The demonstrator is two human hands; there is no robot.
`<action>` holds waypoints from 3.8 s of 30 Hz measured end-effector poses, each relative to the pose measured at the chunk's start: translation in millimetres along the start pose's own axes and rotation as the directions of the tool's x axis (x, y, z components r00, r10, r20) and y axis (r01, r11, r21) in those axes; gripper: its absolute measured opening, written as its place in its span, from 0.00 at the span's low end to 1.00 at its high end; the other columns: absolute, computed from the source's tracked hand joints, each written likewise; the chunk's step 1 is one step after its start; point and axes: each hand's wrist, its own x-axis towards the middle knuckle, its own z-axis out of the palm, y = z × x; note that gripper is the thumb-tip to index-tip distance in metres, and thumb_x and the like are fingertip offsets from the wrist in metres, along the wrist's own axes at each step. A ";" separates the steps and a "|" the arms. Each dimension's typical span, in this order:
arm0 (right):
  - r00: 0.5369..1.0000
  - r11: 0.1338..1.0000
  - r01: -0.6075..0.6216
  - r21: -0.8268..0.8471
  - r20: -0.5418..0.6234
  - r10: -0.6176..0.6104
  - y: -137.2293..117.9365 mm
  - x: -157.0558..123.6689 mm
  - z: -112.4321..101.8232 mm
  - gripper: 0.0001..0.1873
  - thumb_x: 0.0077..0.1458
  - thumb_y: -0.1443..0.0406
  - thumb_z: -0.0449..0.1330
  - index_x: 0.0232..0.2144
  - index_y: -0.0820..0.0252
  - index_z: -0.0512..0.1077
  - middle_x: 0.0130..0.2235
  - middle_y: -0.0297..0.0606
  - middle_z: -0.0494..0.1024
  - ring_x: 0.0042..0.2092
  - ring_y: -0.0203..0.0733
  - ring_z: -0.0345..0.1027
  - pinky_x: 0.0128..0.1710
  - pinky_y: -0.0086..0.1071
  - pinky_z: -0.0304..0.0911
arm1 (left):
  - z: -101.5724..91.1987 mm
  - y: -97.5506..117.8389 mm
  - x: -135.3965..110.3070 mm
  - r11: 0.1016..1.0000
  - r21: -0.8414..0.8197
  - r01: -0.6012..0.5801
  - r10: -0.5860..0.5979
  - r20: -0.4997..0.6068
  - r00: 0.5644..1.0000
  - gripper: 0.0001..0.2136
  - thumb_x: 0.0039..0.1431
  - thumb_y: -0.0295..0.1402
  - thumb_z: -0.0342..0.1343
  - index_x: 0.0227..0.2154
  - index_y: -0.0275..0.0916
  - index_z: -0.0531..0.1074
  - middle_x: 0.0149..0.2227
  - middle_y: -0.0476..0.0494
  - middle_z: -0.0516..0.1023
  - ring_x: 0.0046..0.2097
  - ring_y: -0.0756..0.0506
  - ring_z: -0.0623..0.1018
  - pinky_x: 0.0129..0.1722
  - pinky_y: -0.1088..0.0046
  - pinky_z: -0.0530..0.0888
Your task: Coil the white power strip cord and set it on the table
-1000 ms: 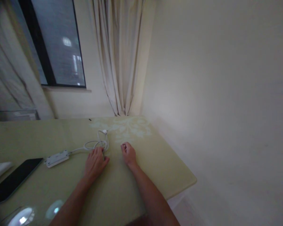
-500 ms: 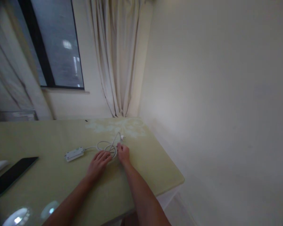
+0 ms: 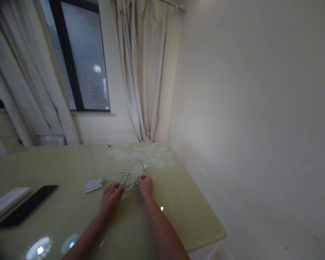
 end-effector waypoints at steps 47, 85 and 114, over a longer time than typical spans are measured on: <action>0.893 0.857 0.049 0.512 0.361 -0.267 -148.9 23.0 -54.9 0.18 0.60 0.49 0.65 0.40 0.56 0.72 0.38 0.38 0.85 0.26 0.36 0.70 0.26 0.29 0.65 | -92.9 43.1 124.8 0.732 -0.679 0.067 -0.079 0.014 0.997 0.22 0.51 0.27 0.65 0.48 0.43 0.69 0.51 0.42 0.72 0.51 0.41 0.79 0.40 0.66 0.84; 0.920 0.788 -0.204 0.582 0.389 -0.050 -121.1 30.9 -29.1 0.36 0.50 0.53 0.73 0.57 0.52 0.66 0.39 0.35 0.84 0.35 0.37 0.75 0.42 0.35 0.72 | -76.0 -5.9 135.8 0.501 -0.754 0.424 -0.408 0.226 0.884 0.29 0.55 0.61 0.61 0.42 0.38 0.77 0.37 0.35 0.86 0.43 0.36 0.86 0.46 0.54 0.82; 0.918 0.636 -0.262 0.726 0.391 -0.069 -144.0 10.4 -26.6 0.19 0.45 0.61 0.72 0.40 0.56 0.74 0.39 0.37 0.83 0.37 0.40 0.76 0.45 0.36 0.73 | -92.0 3.3 131.3 0.726 -0.614 0.309 -0.016 0.434 0.901 0.15 0.65 0.47 0.57 0.41 0.44 0.84 0.38 0.43 0.87 0.41 0.38 0.84 0.43 0.65 0.78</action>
